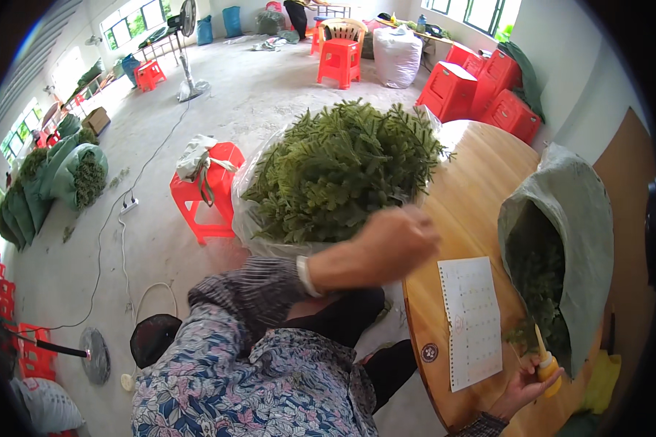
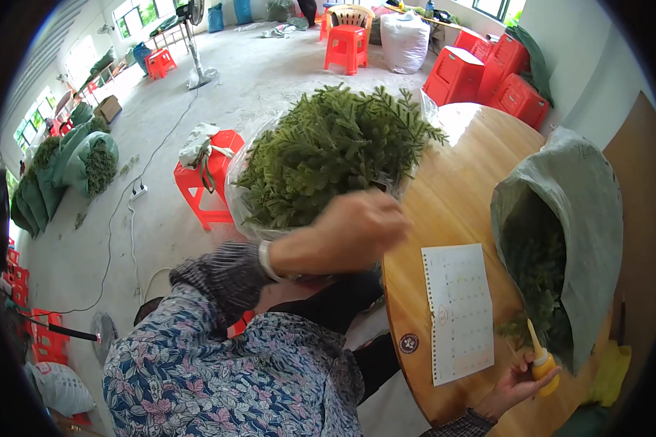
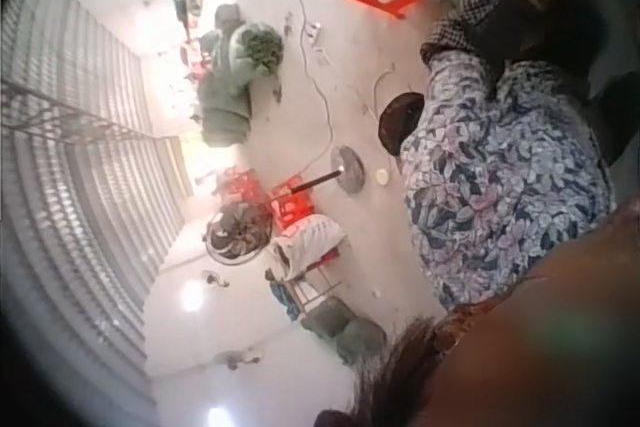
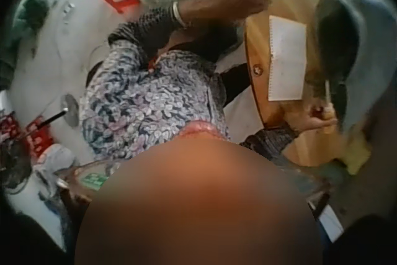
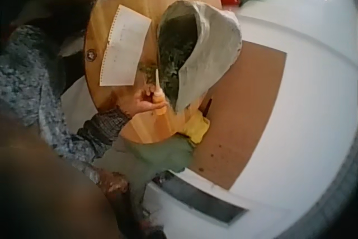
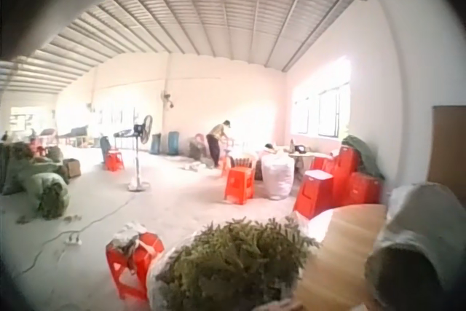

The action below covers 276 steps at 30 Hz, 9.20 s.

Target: Applying glue to artificial green plant sprigs and sticking them onto sheets of paper in a notebook.

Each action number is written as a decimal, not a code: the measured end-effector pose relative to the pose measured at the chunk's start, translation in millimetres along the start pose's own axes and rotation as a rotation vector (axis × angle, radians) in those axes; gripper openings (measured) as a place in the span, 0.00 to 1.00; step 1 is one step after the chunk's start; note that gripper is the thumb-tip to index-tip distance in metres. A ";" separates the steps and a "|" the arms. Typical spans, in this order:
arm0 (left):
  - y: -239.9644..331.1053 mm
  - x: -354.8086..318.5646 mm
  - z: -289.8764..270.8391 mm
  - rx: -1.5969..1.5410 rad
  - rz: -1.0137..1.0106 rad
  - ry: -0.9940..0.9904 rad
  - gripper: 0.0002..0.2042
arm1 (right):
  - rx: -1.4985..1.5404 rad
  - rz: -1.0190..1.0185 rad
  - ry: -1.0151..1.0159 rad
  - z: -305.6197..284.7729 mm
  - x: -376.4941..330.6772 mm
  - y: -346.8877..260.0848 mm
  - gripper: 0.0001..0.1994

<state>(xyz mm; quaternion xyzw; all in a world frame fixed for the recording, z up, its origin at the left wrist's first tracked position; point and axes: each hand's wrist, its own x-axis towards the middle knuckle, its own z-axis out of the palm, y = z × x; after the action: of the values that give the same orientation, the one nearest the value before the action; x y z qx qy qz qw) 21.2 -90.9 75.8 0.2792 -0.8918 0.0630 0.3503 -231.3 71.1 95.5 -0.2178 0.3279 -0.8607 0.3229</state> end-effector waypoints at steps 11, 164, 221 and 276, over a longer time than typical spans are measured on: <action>120.5 39.8 83.5 -0.600 0.162 -0.206 0.11 | 0.092 -0.185 0.251 -94.6 31.5 -52.6 0.17; 72.7 -37.6 85.6 -0.447 0.169 -0.178 0.17 | -0.487 -0.379 0.161 -23.6 -90.6 48.6 0.22; 78.2 -35.9 93.2 -0.450 0.173 -0.223 0.16 | -0.442 -0.495 0.365 -55.1 -75.3 29.3 0.16; 109.9 12.4 125.1 -0.648 0.295 -0.161 0.11 | -0.384 -0.422 0.431 -63.4 -63.7 14.5 0.15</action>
<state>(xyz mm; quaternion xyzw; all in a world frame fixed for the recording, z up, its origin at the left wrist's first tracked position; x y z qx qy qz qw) -119.6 -43.1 -0.3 0.0259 -0.9210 -0.1951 0.3362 -218.1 134.0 31.2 -0.1507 0.4922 -0.8572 0.0146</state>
